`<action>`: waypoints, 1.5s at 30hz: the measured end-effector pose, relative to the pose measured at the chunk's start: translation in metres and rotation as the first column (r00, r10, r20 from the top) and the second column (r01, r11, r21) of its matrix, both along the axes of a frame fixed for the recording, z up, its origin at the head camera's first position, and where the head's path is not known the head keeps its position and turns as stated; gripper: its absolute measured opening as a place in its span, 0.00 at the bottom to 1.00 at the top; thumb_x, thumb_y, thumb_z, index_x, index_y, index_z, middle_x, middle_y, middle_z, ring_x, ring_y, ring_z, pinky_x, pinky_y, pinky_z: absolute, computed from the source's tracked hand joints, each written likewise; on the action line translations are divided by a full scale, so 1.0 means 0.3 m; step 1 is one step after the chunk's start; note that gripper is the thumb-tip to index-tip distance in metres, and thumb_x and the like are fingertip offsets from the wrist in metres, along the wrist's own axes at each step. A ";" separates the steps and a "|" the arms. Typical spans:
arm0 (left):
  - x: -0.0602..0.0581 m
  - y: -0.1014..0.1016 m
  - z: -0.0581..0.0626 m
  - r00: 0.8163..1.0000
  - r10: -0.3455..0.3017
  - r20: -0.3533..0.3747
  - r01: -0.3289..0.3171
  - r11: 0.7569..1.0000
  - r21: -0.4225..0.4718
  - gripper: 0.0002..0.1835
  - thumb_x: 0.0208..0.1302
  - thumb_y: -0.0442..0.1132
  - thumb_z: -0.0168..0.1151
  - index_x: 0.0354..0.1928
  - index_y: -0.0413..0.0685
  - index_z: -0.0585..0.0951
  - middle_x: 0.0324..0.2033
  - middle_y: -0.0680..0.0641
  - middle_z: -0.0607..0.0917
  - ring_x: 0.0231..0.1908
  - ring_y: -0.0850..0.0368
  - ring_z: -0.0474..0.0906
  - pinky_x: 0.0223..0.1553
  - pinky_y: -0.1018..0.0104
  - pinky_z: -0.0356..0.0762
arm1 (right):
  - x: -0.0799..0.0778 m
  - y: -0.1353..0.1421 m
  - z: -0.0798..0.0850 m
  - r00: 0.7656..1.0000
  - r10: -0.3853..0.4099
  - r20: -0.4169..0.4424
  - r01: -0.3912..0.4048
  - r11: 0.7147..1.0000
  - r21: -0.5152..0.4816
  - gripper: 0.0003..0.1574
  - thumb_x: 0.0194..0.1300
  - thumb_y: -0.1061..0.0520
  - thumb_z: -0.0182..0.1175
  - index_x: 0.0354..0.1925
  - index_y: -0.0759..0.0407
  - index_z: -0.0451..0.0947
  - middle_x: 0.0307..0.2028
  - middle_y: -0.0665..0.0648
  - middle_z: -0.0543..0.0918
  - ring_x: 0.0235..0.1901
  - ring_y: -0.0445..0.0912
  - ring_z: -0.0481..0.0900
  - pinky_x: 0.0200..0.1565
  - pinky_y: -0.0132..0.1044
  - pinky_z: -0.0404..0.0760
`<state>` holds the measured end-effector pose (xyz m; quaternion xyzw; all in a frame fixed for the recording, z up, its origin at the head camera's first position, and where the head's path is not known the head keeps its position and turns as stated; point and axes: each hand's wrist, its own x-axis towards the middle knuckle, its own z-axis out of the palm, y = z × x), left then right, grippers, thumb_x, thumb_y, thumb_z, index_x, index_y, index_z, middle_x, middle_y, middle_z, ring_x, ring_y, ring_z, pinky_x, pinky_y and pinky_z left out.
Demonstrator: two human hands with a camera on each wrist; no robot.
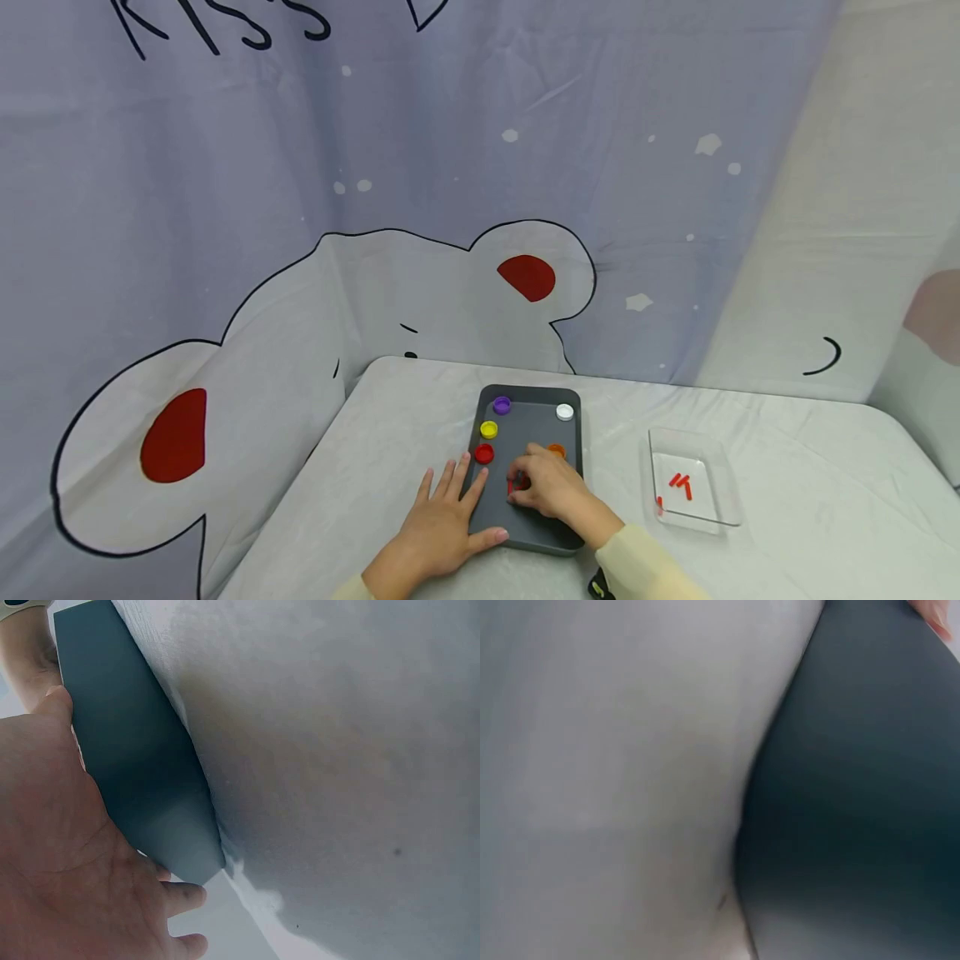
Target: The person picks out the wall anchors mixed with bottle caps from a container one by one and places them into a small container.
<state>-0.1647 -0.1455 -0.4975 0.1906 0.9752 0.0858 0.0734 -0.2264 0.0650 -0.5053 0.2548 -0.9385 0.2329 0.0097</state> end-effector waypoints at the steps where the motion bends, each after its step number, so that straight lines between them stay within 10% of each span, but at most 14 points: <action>1: 0.000 0.000 0.000 1.000 0.000 0.002 0.000 1.000 0.000 0.51 0.64 0.79 0.42 0.79 0.53 0.59 0.80 0.40 0.49 0.78 0.37 0.48 0.73 0.33 0.41 | 0.000 -0.001 0.000 1.000 0.002 -0.001 -0.002 1.000 0.001 0.15 0.52 0.50 0.79 0.37 0.51 0.87 0.30 0.47 0.71 0.27 0.39 0.67 0.29 0.32 0.69; 10: 0.000 0.003 -0.004 1.000 0.011 0.029 -0.011 1.000 0.004 0.52 0.63 0.81 0.41 0.80 0.54 0.59 0.80 0.41 0.48 0.78 0.38 0.46 0.73 0.32 0.41 | -0.004 -0.019 0.004 0.999 0.025 -0.036 -0.023 0.998 0.056 0.11 0.52 0.51 0.75 0.33 0.52 0.85 0.28 0.45 0.71 0.26 0.39 0.68 0.29 0.33 0.70; 18: -0.007 0.000 -0.018 0.999 0.015 0.029 -0.016 1.000 0.006 0.52 0.63 0.80 0.41 0.80 0.54 0.59 0.80 0.41 0.48 0.78 0.38 0.46 0.73 0.32 0.40 | -0.001 -0.004 0.014 1.000 0.022 0.005 -0.021 0.996 -0.091 0.08 0.54 0.55 0.73 0.32 0.53 0.83 0.27 0.45 0.71 0.26 0.37 0.68 0.28 0.31 0.70; 33: -0.014 0.000 -0.023 1.000 0.022 0.015 -0.022 1.000 -0.017 0.53 0.62 0.82 0.40 0.79 0.55 0.59 0.80 0.42 0.49 0.78 0.39 0.46 0.73 0.32 0.40 | 0.020 0.062 0.071 0.999 0.004 -0.032 -0.018 0.894 -0.449 0.07 0.58 0.61 0.70 0.38 0.54 0.85 0.27 0.45 0.75 0.26 0.35 0.71 0.30 0.30 0.74; 45: -0.005 0.002 -0.008 1.000 0.016 0.005 -0.016 1.000 -0.005 0.52 0.63 0.80 0.43 0.79 0.54 0.61 0.80 0.41 0.50 0.78 0.37 0.48 0.73 0.32 0.41 | 0.022 0.120 0.080 0.999 -0.037 -0.009 0.027 0.850 -0.526 0.08 0.58 0.62 0.71 0.38 0.54 0.86 0.27 0.44 0.76 0.25 0.35 0.72 0.29 0.29 0.75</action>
